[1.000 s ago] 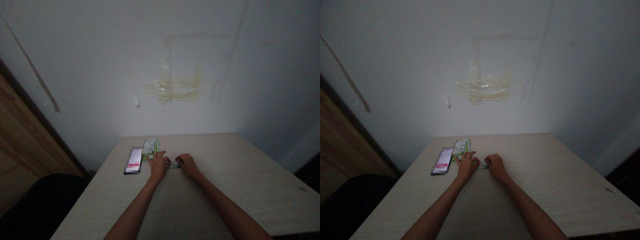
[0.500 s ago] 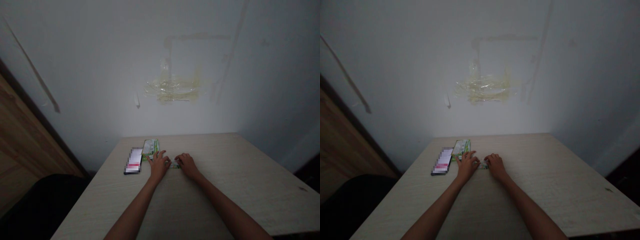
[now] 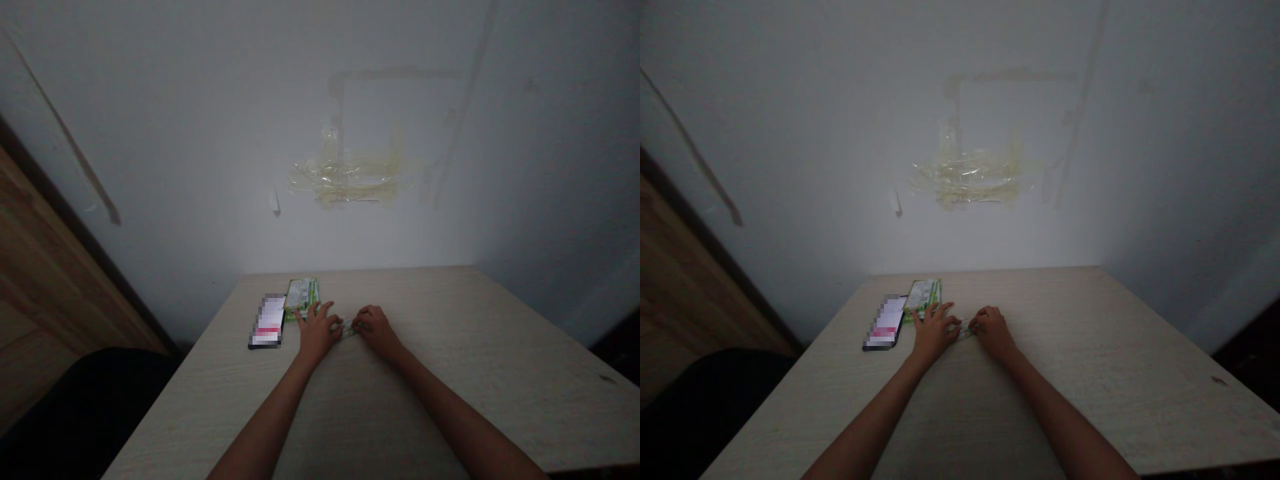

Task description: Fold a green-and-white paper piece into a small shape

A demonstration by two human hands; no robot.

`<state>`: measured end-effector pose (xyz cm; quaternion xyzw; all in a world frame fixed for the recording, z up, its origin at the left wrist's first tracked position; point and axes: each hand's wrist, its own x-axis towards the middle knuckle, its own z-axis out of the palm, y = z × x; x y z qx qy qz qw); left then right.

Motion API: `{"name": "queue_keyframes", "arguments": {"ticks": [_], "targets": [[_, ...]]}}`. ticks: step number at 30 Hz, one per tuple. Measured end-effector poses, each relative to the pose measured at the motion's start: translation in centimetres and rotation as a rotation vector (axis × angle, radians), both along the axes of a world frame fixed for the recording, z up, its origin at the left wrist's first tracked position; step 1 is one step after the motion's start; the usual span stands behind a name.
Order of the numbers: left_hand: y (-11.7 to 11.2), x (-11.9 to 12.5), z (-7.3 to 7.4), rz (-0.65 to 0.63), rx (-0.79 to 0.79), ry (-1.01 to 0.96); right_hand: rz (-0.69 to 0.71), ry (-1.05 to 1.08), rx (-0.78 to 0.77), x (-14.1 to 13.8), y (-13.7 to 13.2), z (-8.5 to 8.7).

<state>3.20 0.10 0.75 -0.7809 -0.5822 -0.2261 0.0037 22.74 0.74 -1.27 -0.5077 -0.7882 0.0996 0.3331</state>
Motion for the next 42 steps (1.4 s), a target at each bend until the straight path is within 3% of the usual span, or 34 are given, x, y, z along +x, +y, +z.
{"name": "queue_keyframes", "arguments": {"ticks": [4,15,26,33,42], "targets": [[-0.1,-0.2,0.1,-0.012,0.001,-0.026,0.004,0.006,0.038,0.1,-0.1,-0.2],[-0.1,-0.7,-0.1,-0.156,-0.042,-0.090,-0.115,0.003,-0.040,0.1,-0.2,0.3],[-0.8,-0.1,0.3,-0.162,-0.080,-0.082,-0.118,0.022,-0.067,0.4,0.6,-0.7],[-0.9,0.3,0.2,-0.182,-0.019,-0.047,-0.089,0.109,-0.073,1.0,1.2,-1.4],[-1.3,0.6,0.5,-0.153,-0.009,-0.021,-0.039,0.076,-0.062,1.0,0.7,-0.8]]}}
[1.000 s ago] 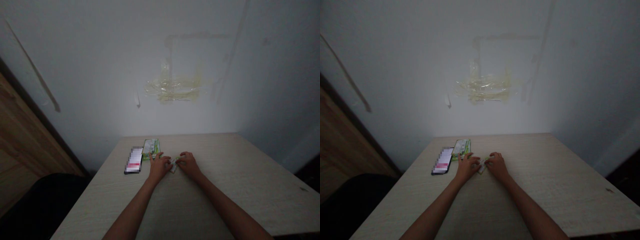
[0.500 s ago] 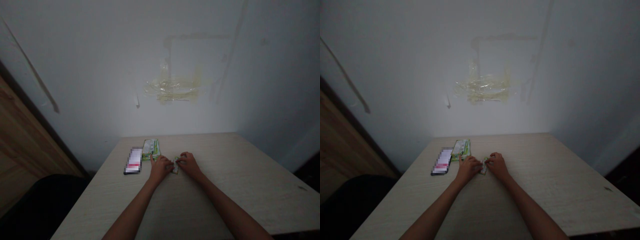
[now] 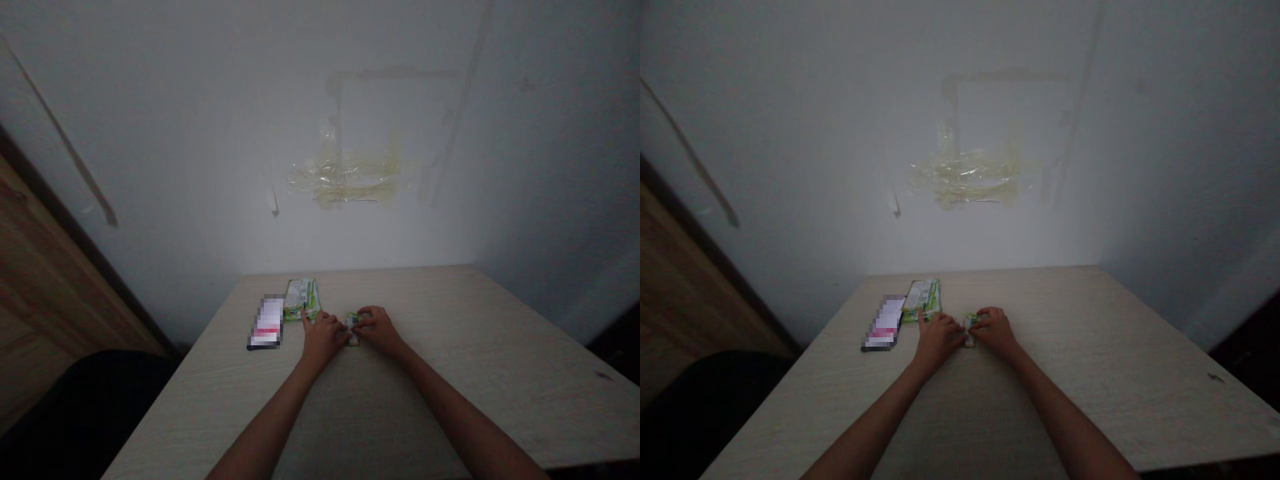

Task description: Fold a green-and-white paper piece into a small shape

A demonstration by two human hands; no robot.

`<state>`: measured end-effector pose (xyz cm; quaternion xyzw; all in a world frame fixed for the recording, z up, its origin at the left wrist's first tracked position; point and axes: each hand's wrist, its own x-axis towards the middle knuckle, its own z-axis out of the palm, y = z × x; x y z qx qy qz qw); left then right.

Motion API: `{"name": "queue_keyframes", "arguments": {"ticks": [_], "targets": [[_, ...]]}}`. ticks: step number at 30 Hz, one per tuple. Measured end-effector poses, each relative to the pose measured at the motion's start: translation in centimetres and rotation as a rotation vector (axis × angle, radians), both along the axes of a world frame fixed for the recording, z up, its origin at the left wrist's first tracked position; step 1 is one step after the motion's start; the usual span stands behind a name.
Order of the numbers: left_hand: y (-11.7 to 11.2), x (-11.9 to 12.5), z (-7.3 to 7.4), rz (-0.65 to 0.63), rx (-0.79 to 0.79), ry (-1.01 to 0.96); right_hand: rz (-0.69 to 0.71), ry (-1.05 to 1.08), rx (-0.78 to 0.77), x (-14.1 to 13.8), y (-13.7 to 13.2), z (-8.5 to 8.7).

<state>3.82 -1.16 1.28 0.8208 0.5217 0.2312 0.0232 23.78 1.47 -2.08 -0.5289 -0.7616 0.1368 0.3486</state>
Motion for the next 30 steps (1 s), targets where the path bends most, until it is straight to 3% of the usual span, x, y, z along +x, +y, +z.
{"name": "queue_keyframes", "arguments": {"ticks": [15,30], "targets": [[0.1,0.0,0.0,-0.011,-0.022,-0.016,-0.105,-0.001,0.003,-0.3,0.8,-0.7],[0.2,0.0,-0.1,-0.020,-0.031,0.000,-0.183,-0.024,-0.053,-0.8,0.8,0.1]]}}
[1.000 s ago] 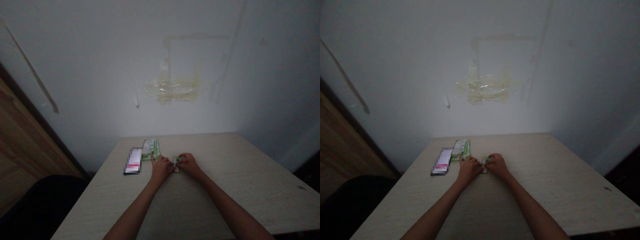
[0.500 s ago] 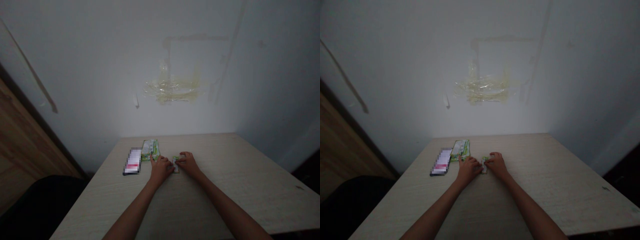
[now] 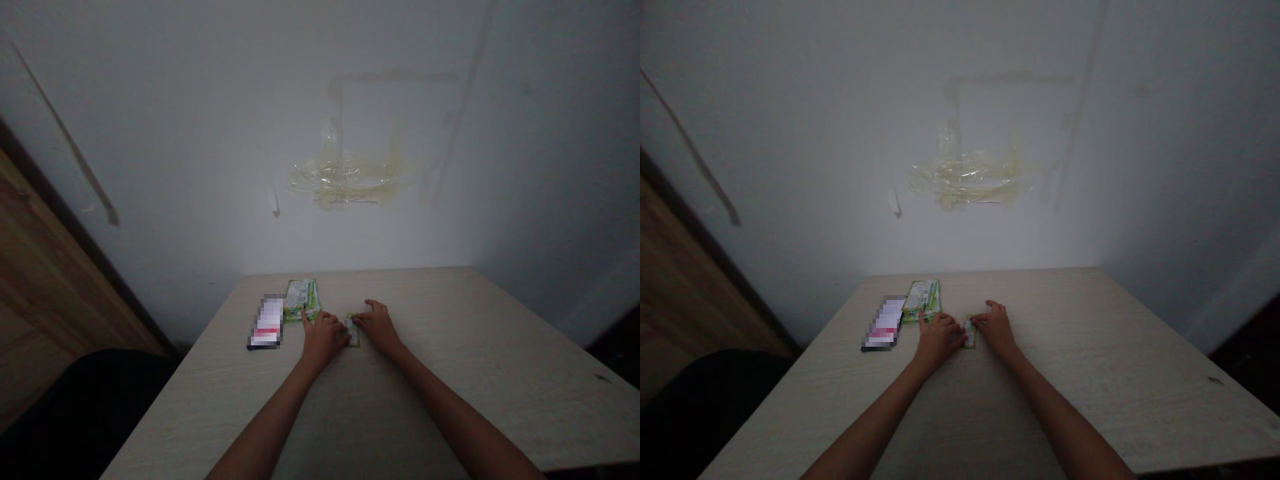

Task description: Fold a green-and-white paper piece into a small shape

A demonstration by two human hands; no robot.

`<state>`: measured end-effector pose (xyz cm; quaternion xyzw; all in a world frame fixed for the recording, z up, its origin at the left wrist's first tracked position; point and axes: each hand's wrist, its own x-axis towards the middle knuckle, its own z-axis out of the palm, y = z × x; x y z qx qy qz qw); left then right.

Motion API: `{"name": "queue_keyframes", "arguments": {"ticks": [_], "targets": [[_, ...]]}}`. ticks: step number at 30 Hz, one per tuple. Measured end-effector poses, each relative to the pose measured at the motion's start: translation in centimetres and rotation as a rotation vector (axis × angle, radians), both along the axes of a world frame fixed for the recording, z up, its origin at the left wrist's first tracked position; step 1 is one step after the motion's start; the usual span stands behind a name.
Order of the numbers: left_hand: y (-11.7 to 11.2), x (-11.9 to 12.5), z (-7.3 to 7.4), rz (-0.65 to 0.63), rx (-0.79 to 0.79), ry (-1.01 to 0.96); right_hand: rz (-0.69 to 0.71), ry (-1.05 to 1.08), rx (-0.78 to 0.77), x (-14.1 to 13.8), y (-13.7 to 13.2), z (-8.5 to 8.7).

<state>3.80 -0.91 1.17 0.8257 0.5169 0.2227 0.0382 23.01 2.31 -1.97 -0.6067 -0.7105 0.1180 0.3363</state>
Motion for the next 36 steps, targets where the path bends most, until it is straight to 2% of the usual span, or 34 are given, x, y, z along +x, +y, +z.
{"name": "queue_keyframes", "arguments": {"ticks": [12,22,31,36], "targets": [[-0.1,-0.1,-0.1,-0.003,0.019,0.019,-0.030,-0.036,0.026,-0.1,0.0,-0.4],[0.0,-0.3,-1.1,-0.036,0.061,0.049,-0.023,0.108,0.059,1.2,1.1,-1.4],[0.5,-0.1,-1.2,-0.039,0.019,0.054,0.037,0.006,0.023,0.9,0.8,-1.2],[0.7,0.4,-0.8,0.003,-0.006,0.079,0.046,-0.015,0.005,0.7,0.5,-0.6]]}}
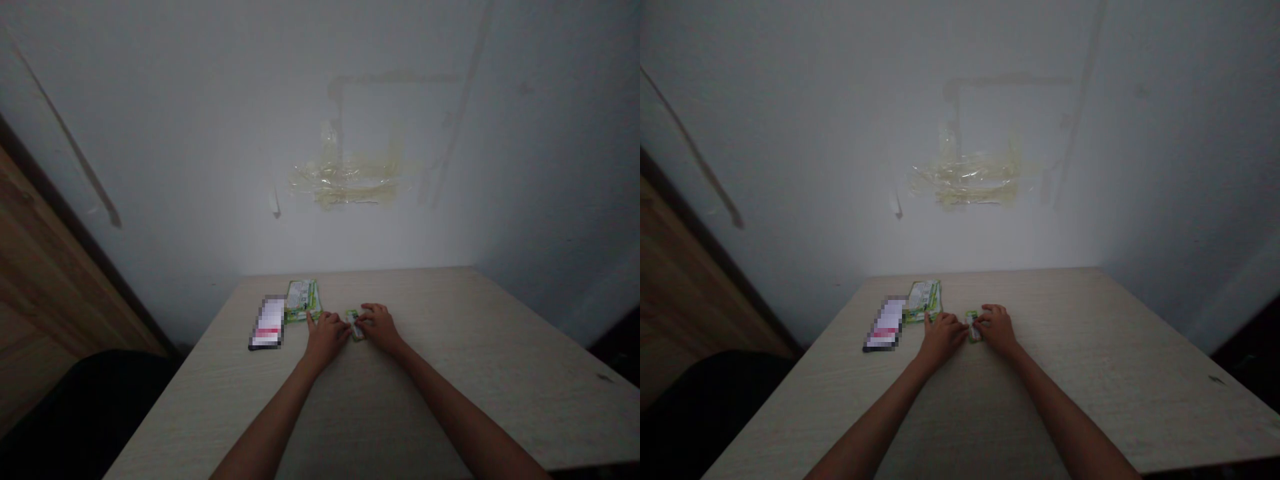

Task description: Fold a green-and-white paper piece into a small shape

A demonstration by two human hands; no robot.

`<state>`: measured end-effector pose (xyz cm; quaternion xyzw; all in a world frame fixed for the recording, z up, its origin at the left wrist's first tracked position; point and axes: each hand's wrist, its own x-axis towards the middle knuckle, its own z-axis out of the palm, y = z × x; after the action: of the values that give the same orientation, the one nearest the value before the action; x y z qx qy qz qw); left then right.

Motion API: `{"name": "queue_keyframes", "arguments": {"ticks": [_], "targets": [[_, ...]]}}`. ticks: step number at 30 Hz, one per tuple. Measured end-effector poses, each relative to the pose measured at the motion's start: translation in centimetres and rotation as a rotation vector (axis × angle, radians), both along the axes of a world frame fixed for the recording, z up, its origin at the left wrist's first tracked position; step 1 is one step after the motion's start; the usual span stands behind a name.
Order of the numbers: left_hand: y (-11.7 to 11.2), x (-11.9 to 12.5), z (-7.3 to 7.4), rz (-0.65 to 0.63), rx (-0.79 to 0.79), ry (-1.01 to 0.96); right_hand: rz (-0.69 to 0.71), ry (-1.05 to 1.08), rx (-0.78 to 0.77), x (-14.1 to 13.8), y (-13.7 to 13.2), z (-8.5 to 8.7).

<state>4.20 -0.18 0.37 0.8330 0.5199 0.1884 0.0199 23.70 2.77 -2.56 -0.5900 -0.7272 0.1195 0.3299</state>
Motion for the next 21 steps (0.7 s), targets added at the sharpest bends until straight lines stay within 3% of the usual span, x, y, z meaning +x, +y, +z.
{"name": "queue_keyframes", "arguments": {"ticks": [10,21], "targets": [[0.14,1.10,0.05,0.041,0.068,0.013,-0.060,0.009,-0.003,-0.42,-0.15,0.38],[0.24,0.52,0.06,0.014,0.065,0.010,-0.026,-0.025,-0.027,-0.21,0.00,0.29]]}}
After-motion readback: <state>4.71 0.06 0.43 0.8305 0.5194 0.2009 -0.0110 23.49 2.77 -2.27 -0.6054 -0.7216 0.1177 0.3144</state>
